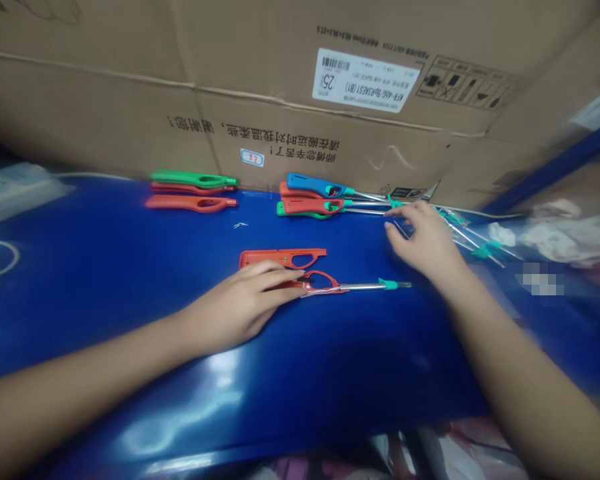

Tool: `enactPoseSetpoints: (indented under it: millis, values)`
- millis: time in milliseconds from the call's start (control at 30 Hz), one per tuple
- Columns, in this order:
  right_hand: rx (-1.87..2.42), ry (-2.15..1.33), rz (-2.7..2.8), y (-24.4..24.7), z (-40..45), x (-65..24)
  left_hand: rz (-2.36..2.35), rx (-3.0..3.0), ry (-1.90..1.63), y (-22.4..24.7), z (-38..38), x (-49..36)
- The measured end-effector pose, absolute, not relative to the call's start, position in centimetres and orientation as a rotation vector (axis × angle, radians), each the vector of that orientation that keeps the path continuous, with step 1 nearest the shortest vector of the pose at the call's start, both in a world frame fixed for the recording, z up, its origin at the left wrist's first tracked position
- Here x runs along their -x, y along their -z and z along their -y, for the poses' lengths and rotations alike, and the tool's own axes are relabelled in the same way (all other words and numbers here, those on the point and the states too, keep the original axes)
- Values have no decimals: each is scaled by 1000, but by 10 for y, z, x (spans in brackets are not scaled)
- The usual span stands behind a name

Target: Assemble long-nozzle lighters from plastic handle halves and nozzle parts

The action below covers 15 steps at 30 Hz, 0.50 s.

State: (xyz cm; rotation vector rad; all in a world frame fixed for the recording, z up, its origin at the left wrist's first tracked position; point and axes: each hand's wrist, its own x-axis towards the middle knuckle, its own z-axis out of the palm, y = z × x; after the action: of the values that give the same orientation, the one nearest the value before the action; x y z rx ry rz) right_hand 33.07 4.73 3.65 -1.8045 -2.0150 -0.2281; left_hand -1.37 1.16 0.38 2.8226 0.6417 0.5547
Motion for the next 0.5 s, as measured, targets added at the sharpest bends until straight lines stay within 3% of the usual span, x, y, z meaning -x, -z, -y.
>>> enactPoseSetpoints:
  millis: [133, 500]
  values:
    - [2320, 269, 1852, -30, -61, -362, -637, -2831, -580, -3, -12, 16]
    - [2807, 149, 1513, -39, -67, -431, -656, -2902, -557, -2, -12, 19]
